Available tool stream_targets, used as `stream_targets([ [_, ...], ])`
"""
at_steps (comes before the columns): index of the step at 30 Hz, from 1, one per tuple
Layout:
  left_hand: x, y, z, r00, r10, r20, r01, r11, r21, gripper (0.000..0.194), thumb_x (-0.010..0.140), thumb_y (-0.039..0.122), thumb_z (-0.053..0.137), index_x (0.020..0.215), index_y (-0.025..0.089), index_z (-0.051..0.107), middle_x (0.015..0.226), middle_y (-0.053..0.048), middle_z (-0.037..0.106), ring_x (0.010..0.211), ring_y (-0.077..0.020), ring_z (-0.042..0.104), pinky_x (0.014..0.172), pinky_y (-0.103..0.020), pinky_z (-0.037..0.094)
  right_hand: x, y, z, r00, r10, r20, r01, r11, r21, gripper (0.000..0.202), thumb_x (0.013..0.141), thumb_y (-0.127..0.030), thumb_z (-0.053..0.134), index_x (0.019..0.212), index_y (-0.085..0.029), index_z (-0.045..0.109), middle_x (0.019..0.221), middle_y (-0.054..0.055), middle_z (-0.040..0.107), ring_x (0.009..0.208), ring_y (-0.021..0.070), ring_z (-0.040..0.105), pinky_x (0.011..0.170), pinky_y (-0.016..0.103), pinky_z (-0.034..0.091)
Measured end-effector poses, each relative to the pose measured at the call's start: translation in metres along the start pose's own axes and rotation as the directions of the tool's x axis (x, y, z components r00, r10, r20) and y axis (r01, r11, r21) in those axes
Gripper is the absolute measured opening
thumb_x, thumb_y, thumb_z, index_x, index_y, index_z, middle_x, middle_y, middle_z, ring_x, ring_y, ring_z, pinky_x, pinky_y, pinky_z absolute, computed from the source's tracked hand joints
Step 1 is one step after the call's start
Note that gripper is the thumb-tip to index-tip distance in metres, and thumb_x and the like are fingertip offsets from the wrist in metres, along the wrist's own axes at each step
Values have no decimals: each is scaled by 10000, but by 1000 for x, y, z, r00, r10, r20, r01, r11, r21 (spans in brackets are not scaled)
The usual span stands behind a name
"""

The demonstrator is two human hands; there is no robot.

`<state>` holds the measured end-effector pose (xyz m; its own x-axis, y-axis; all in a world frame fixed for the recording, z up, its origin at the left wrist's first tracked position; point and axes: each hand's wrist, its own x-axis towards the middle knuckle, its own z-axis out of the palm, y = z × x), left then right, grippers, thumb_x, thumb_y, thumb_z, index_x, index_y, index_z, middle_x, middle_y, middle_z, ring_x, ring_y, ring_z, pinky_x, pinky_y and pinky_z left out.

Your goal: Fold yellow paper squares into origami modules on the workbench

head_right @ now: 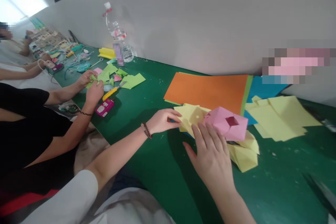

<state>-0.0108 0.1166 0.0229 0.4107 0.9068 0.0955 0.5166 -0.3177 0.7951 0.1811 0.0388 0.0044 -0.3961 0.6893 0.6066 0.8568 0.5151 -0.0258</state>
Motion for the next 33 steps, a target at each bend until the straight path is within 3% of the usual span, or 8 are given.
stream_targets([
  [3,-10,7,0,986,33,-161,-28,999,34,54,739,160,768,734,202,734,1006,-47,717,990,-190,660,908,-360,539,0,-3,-5,999,28,-33,-28,1000,7,618,867,-379,612,1392,-116,421,1244,206,618,1227,351,541,1014,508,425],
  [5,-24,14,0,961,65,-270,-75,997,-26,22,784,180,730,786,202,728,1012,-50,715,963,-172,665,795,-301,569,1,-6,-11,998,28,-61,-26,999,20,616,850,-374,640,1373,-112,446,1217,198,635,1208,347,556,1021,504,420],
  [7,-43,21,3,929,143,-342,-169,985,-47,38,824,213,694,792,205,713,978,-46,727,937,-160,668,759,-283,571,0,-9,-17,996,4,-84,-1,999,35,576,837,-339,664,1340,-123,485,1185,177,658,1185,335,574,1030,503,411],
  [10,-72,27,10,881,249,-403,-272,962,2,105,879,225,632,800,195,693,950,-54,738,904,-143,672,840,-308,558,-4,-12,-21,993,-79,-93,86,994,75,422,822,-240,683,1227,-189,575,1124,103,701,1159,304,590,1049,503,386],
  [14,-104,23,24,893,316,-321,-282,948,147,136,914,227,574,835,213,684,918,-40,747,894,-147,671,859,-334,547,-13,-14,-20,979,-177,-98,191,969,157,246,818,-149,663,1045,-243,657,1053,26,731,1120,269,602,1031,487,390],
  [19,-133,19,31,886,378,-268,-305,912,275,131,915,199,556,875,219,679,895,-20,744,798,-125,657,771,-298,535,-25,-17,-22,969,-245,-35,244,921,303,207,857,-144,595,1029,-221,682,1062,37,729,1027,227,625,871,381,481],
  [26,-158,5,35,935,228,-271,-131,933,334,117,895,192,579,879,225,690,963,-23,738,879,-160,622,806,-336,526,-46,-23,-18,981,-195,0,175,876,449,205,884,-145,544,1003,-216,695,982,23,739,960,169,669,835,302,535],
  [33,-164,6,37,935,185,-302,-94,952,290,64,878,185,622,848,217,669,896,0,738,944,-175,648,854,-356,514,-52,-27,-17,986,-141,92,90,905,417,179,887,-142,538,910,-209,703,951,46,734,915,181,662,794,329,562],
])
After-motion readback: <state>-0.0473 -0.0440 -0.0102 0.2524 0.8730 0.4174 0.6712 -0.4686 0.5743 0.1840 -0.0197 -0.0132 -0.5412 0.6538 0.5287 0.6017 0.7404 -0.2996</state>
